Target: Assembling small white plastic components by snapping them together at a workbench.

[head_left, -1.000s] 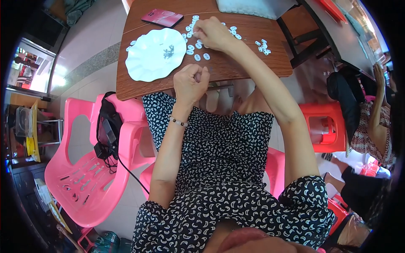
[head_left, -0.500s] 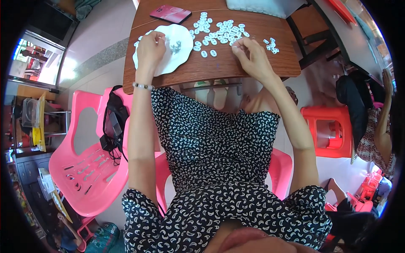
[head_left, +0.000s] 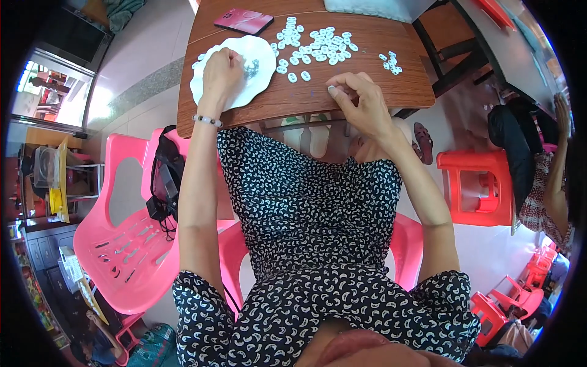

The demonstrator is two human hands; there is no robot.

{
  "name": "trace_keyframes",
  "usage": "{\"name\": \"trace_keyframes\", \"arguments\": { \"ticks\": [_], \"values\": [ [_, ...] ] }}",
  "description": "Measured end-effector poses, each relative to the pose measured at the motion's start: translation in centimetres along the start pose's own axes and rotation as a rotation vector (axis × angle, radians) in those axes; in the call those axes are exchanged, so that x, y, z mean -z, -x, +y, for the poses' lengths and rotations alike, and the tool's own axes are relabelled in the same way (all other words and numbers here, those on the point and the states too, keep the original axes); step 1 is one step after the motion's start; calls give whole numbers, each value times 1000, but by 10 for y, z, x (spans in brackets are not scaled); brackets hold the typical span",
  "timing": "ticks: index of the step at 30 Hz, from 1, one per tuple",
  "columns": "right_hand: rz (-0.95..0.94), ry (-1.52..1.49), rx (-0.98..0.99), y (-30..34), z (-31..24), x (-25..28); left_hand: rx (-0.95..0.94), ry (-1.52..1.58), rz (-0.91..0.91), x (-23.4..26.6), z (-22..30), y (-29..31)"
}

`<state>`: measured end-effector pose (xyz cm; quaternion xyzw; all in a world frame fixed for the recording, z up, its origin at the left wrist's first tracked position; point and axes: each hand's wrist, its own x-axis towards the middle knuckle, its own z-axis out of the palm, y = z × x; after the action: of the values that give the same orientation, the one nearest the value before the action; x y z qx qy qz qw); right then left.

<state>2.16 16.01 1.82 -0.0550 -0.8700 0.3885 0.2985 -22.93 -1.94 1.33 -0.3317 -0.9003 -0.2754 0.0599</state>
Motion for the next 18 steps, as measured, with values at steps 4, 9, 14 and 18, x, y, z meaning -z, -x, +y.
{"name": "trace_keyframes", "arguments": {
  "ticks": [4, 9, 14, 18],
  "values": [
    [-19, -24, -14, -1, -11, 4, -43, 520, -138, 4, 27, 27],
    [65, -233, 35, 8, -21, -4, 154, 950, -705, 22, 111, 83],
    [8, -144, 44, 24, -20, 10, 213, 1143, -883, 9, 116, 93],
    [25, -142, 96, 32, -25, 15, 278, 1209, -940, 3, 119, 99]
  ]
}}
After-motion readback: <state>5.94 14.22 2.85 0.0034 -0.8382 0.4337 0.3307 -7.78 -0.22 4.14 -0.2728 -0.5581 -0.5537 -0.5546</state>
